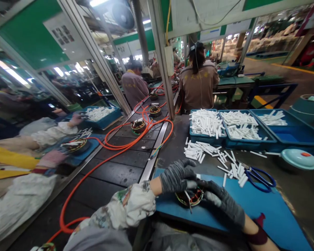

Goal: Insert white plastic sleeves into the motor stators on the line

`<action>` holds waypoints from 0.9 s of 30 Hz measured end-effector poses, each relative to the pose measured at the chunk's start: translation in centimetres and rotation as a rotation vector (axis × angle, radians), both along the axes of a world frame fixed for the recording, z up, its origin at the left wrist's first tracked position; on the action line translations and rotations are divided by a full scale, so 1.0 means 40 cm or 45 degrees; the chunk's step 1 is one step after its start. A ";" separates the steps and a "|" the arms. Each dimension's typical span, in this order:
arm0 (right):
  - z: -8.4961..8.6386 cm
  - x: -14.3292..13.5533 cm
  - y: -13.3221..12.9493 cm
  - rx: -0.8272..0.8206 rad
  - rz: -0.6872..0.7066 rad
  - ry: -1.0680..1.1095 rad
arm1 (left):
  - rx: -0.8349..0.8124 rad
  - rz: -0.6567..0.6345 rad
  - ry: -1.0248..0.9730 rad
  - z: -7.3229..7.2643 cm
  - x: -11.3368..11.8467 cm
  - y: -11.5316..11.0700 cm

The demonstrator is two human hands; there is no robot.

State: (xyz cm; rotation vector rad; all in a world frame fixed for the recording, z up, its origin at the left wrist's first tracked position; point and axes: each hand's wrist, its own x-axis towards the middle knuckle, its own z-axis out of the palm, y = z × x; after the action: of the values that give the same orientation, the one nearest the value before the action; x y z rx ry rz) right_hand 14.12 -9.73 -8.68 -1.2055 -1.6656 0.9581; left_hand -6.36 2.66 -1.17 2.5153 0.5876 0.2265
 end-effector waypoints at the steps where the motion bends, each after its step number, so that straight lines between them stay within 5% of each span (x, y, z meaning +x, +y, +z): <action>1: 0.003 0.004 0.006 -0.062 0.014 0.039 | 0.050 -0.078 0.050 -0.002 -0.009 -0.006; 8: 0.030 -0.003 0.041 -0.200 0.219 0.212 | 0.217 -0.261 0.123 -0.028 -0.019 -0.005; 13: 0.038 -0.023 0.075 0.013 0.223 0.065 | 0.007 -0.271 -0.025 -0.039 -0.040 0.008; 16: 0.030 -0.031 0.111 0.063 0.239 0.013 | -0.255 -0.137 -0.143 -0.052 -0.050 0.025; 22: 0.041 -0.019 0.147 0.100 0.429 -0.013 | -1.330 -0.007 -0.366 -0.055 -0.060 0.028; 27: 0.036 -0.004 0.151 0.069 0.520 0.049 | -1.487 0.048 -0.423 -0.054 -0.057 -0.007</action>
State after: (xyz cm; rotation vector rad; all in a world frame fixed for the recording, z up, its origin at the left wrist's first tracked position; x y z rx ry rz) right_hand 13.96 -3.71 -7.24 -0.8186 -1.9346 1.1634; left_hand -8.65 2.37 -3.33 1.3053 0.4335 0.2174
